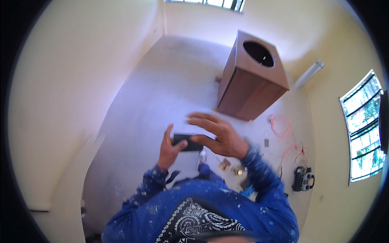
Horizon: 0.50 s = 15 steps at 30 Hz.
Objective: The person sits on the floor and pours liquid from two different metal paint cans into a plastic container. They stir the mixture with a stick, then use a sanding block to rub the surface of a wooden cabinet.
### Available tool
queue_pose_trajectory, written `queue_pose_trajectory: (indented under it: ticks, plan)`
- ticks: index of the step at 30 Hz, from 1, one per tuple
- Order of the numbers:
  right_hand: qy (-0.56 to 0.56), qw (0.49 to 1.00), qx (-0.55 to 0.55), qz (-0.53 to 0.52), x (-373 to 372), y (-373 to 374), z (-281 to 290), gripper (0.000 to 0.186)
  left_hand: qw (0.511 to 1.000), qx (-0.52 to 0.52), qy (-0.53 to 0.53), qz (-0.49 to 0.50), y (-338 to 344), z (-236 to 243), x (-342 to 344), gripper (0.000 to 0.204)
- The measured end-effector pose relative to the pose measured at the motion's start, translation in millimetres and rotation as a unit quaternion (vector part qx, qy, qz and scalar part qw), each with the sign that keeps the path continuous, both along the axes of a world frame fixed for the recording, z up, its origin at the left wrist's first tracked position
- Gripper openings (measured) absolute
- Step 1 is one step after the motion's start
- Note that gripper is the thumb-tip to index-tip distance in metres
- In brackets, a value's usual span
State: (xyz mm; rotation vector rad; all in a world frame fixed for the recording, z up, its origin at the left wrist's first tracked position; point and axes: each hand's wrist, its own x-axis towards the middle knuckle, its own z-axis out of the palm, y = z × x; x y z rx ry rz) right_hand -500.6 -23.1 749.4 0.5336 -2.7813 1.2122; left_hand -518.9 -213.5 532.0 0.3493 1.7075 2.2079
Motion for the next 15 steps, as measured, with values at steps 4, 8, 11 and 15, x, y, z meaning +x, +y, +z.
queue_pose_trajectory:
  ticks: [4, 8, 11, 15]
  plan:
    - [0.196, 0.877, 0.087, 0.43, -3, -33, 95, 0.043, 0.997, -0.014, -0.051, 0.062, 20, 10, -18, 0.078]
    - [0.265, 0.821, 0.044, 0.504, 13, 100, 114, 0.045, 0.991, -0.085, -0.016, 0.105, 143, 13, -50, 0.077]
    - [0.259, 0.836, 0.013, 0.484, 10, 141, 94, 0.047, 0.994, -0.049, -0.015, 0.098, 188, 8, -54, 0.08]
    - [0.197, 0.911, -0.056, 0.359, -25, 143, 48, 0.05, 0.991, -0.025, -0.034, 0.125, 132, 5, -74, 0.089]
